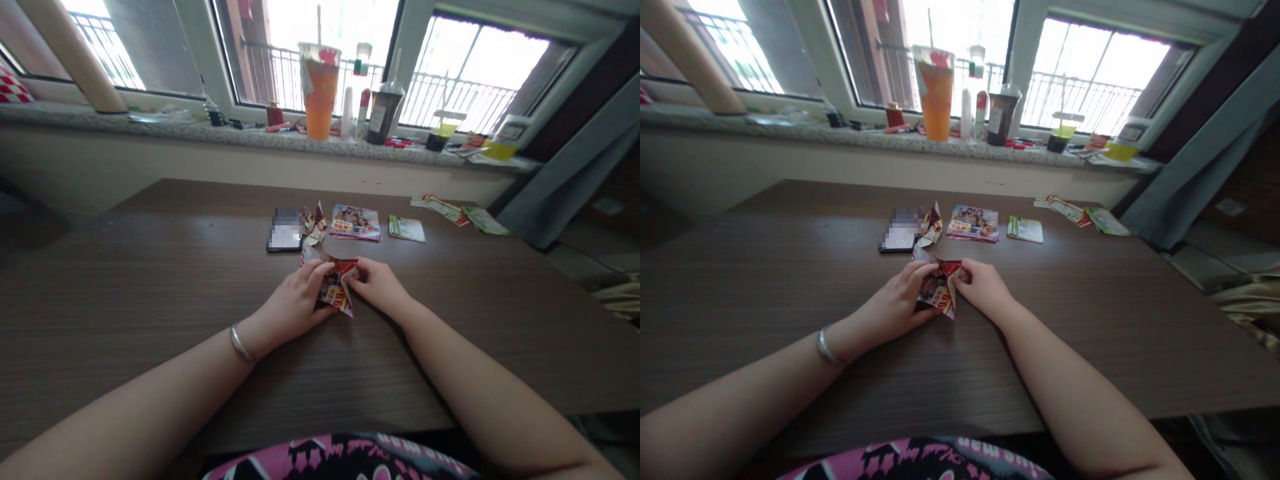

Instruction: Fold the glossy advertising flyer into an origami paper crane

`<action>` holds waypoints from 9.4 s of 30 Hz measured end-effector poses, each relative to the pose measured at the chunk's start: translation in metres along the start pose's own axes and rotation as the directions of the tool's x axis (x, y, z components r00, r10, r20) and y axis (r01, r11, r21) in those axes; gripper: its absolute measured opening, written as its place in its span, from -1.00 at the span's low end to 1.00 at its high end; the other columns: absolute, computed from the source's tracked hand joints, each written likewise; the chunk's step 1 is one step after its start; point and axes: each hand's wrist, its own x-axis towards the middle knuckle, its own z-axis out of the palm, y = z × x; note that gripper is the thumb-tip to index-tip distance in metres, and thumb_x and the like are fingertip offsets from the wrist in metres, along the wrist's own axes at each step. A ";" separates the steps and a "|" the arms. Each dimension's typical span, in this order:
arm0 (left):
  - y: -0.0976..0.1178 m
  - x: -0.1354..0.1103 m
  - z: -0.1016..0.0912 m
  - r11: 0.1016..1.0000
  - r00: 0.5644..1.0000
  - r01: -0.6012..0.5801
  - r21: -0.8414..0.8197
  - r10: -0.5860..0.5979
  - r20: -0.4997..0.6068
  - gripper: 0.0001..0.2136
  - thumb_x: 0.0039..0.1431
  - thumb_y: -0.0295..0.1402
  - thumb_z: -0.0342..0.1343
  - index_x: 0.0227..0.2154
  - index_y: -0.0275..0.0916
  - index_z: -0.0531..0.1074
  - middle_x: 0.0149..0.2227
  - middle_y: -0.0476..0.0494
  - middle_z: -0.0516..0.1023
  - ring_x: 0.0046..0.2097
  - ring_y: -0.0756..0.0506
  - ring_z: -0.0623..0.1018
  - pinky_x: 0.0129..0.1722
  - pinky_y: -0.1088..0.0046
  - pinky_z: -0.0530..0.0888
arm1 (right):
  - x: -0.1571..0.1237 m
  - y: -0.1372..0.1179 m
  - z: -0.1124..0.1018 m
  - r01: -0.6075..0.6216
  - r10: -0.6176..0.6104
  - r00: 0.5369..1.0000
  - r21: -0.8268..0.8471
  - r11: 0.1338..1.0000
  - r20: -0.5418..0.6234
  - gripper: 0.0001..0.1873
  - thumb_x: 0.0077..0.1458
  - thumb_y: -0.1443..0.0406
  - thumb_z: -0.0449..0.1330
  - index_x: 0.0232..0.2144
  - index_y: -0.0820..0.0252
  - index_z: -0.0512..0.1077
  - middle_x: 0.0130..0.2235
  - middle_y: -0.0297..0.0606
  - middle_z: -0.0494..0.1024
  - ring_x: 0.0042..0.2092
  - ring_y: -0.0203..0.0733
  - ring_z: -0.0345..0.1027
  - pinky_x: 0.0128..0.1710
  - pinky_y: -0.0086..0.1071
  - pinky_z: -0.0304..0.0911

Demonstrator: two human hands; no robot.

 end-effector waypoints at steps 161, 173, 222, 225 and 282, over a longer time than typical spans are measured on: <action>0.012 0.008 -0.035 0.952 0.859 -0.264 -0.153 0.160 -0.486 -0.87 0.12 -0.50 0.20 -0.28 -0.16 0.50 -0.36 -0.03 0.52 -0.30 -0.02 0.48 -0.11 0.27 0.42 | -0.023 -0.042 -0.016 0.517 -0.499 0.784 -0.057 0.854 -0.370 -0.91 0.07 0.38 0.25 -0.35 0.07 0.47 -0.31 -0.32 0.60 -0.14 -0.15 0.42 -0.07 -0.18 0.35; 0.011 0.007 -0.036 0.966 0.869 -0.246 0.076 0.254 -0.425 -0.91 0.11 -0.42 0.22 -0.32 -0.14 0.46 -0.38 0.03 0.56 -0.34 0.00 0.50 -0.03 0.28 0.39 | -0.025 -0.045 -0.012 0.514 -0.489 0.792 -0.034 0.857 -0.364 -0.97 0.12 0.32 0.23 -0.38 0.08 0.44 -0.33 -0.31 0.59 -0.16 -0.15 0.42 -0.07 -0.18 0.33; 0.012 0.009 -0.034 0.959 0.914 -0.251 0.131 0.280 -0.293 -0.91 0.16 -0.45 0.10 -0.43 -0.17 0.44 -0.41 0.01 0.51 -0.34 -0.03 0.46 -0.01 0.26 0.36 | -0.021 -0.038 -0.007 0.493 -0.519 0.826 -0.167 0.854 -0.217 -0.85 -0.02 0.43 0.21 -0.40 0.07 0.44 -0.29 -0.32 0.56 -0.10 -0.14 0.38 -0.03 -0.18 0.29; 0.010 0.009 -0.033 0.954 0.910 -0.265 0.142 0.296 -0.292 -0.92 0.16 -0.45 0.10 -0.43 -0.17 0.43 -0.41 0.01 0.51 -0.34 -0.03 0.45 -0.01 0.26 0.36 | -0.019 -0.037 -0.006 0.496 -0.524 0.820 -0.170 0.851 -0.230 -0.84 -0.04 0.45 0.21 -0.41 0.07 0.43 -0.28 -0.32 0.55 -0.12 -0.16 0.39 -0.03 -0.19 0.29; 0.001 0.007 -0.031 0.946 0.904 -0.246 0.211 0.302 -0.303 -0.94 0.15 -0.42 0.15 -0.42 -0.18 0.40 -0.39 0.00 0.52 -0.27 -0.06 0.46 -0.03 0.27 0.39 | -0.018 -0.028 -0.011 0.445 -0.515 0.822 -0.289 0.847 -0.244 -0.92 0.06 0.38 0.20 -0.34 0.12 0.45 -0.29 -0.26 0.52 -0.19 -0.15 0.35 -0.13 -0.24 0.29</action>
